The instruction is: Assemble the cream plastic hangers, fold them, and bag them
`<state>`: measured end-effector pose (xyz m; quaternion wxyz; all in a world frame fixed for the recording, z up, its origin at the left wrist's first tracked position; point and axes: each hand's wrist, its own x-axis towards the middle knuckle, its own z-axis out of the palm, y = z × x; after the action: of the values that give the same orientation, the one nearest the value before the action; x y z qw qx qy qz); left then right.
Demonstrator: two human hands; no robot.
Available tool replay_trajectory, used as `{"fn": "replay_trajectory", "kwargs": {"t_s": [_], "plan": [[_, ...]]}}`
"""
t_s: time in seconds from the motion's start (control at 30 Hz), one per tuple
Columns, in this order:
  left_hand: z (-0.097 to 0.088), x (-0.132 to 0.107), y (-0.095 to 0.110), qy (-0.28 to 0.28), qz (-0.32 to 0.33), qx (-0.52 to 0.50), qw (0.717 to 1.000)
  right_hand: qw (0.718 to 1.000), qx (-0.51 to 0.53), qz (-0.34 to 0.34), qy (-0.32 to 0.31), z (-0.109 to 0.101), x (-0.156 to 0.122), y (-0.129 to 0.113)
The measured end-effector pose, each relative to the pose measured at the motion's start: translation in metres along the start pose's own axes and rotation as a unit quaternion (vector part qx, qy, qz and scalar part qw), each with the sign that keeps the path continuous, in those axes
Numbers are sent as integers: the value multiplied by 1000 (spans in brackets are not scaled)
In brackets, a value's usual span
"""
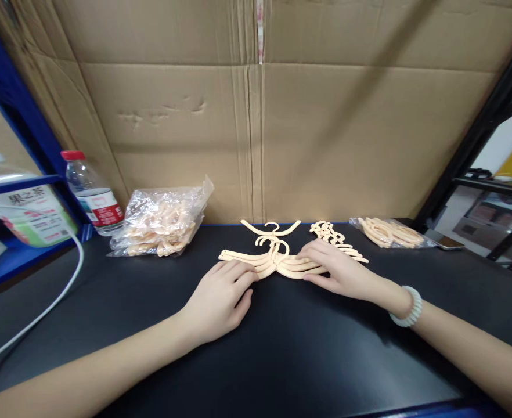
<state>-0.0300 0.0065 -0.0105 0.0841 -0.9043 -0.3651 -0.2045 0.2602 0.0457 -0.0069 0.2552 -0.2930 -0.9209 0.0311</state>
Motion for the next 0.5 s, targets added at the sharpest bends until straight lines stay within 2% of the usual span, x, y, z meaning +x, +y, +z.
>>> {"fn": "replay_trajectory", "kwargs": {"t_s": [0.1,0.23,0.5], "plan": [[0,0,0,0,-4,-1,1000,1000,-10,15,-14,1,-1,0],[0,-1,0,-5,-3,-4,1000,1000,-14,0,-27,2,0,1],[0,0,0,-23,-15,-8,1000,998,-61,-20,-16,6,9,-5]]}}
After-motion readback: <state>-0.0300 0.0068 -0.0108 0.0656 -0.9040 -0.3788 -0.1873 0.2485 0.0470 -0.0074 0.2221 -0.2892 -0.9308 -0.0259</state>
